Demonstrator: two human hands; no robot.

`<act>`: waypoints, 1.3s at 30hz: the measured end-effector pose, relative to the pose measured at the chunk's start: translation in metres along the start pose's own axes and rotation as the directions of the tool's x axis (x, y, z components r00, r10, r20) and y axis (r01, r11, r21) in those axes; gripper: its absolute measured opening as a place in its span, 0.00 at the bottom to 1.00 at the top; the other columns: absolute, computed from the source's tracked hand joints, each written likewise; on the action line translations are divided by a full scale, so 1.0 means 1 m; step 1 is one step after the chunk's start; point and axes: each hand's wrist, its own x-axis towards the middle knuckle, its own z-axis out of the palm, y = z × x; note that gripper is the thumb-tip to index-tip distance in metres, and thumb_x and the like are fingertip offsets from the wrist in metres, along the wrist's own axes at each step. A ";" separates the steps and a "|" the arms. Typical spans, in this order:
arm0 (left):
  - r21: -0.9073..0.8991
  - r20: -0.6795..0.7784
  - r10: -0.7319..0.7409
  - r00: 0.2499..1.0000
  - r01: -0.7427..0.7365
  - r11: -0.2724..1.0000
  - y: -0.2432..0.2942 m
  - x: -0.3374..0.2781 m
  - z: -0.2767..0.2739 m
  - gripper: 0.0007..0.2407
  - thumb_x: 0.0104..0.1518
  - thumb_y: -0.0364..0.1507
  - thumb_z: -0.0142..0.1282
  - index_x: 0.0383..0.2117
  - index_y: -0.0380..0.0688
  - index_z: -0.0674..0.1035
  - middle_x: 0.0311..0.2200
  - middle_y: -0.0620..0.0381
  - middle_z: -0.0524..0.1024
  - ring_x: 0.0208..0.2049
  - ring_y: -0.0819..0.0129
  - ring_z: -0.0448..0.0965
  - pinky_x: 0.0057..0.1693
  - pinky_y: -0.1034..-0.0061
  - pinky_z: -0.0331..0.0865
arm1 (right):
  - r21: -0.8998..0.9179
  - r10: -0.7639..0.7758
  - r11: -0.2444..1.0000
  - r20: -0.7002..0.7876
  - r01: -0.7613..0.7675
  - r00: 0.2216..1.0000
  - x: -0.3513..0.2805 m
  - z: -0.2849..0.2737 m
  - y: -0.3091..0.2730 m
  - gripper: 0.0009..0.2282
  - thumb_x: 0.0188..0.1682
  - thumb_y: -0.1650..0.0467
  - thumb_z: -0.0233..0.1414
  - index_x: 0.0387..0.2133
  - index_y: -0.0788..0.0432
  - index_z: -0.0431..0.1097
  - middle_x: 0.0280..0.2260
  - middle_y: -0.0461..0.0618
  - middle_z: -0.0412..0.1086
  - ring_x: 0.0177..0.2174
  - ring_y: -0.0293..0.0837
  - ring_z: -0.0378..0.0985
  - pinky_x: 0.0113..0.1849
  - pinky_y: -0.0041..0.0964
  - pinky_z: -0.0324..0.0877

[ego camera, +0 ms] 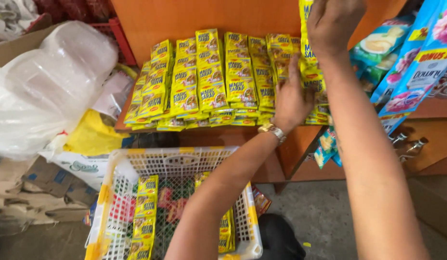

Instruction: Organizing and stocking seasoning packets and snack bags on grocery store shelves.

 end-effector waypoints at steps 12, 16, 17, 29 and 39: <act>0.434 -0.096 0.219 0.971 -0.157 0.887 -0.023 -0.014 0.034 0.20 0.56 0.31 0.52 0.59 0.54 0.75 0.46 0.53 0.79 0.55 0.56 0.74 0.66 0.39 0.53 | 0.234 0.232 0.937 0.136 -0.259 0.963 -0.032 0.006 -0.013 0.05 0.65 0.72 0.48 0.50 0.59 0.66 0.48 0.63 0.63 0.47 0.65 0.71 0.46 0.58 0.68; 0.438 -0.047 0.179 0.983 -0.141 0.888 -0.015 -0.017 0.026 0.16 0.56 0.31 0.51 0.51 0.56 0.80 0.47 0.55 0.79 0.56 0.58 0.74 0.66 0.42 0.56 | 0.286 0.302 0.891 0.206 -0.353 0.931 -0.067 0.048 0.023 0.06 0.63 0.74 0.46 0.51 0.62 0.64 0.48 0.64 0.63 0.50 0.65 0.67 0.53 0.58 0.64; 0.452 -0.069 0.240 0.968 -0.184 0.873 -0.018 -0.021 0.027 0.16 0.57 0.31 0.51 0.51 0.53 0.79 0.49 0.54 0.78 0.57 0.58 0.73 0.66 0.41 0.55 | 0.299 0.283 0.887 0.248 -0.351 0.926 -0.079 0.062 0.033 0.08 0.61 0.75 0.47 0.52 0.63 0.63 0.49 0.64 0.63 0.51 0.66 0.66 0.54 0.59 0.63; 0.569 -0.031 0.407 0.913 -0.318 0.758 -0.033 -0.022 0.034 0.17 0.58 0.34 0.52 0.52 0.46 0.78 0.51 0.55 0.75 0.57 0.60 0.72 0.67 0.42 0.59 | 0.137 0.176 0.950 0.510 -0.281 0.842 -0.120 0.088 0.054 0.13 0.50 0.78 0.53 0.48 0.65 0.66 0.53 0.73 0.58 0.52 0.72 0.62 0.55 0.61 0.59; 0.620 -0.015 0.429 0.903 -0.328 0.713 -0.036 -0.018 0.038 0.14 0.55 0.35 0.54 0.45 0.46 0.80 0.44 0.56 0.78 0.54 0.57 0.76 0.67 0.50 0.62 | 0.088 0.032 0.990 0.623 -0.111 0.782 -0.131 0.098 0.071 0.02 0.47 0.72 0.59 0.28 0.58 0.79 0.34 0.60 0.73 0.39 0.60 0.75 0.44 0.51 0.71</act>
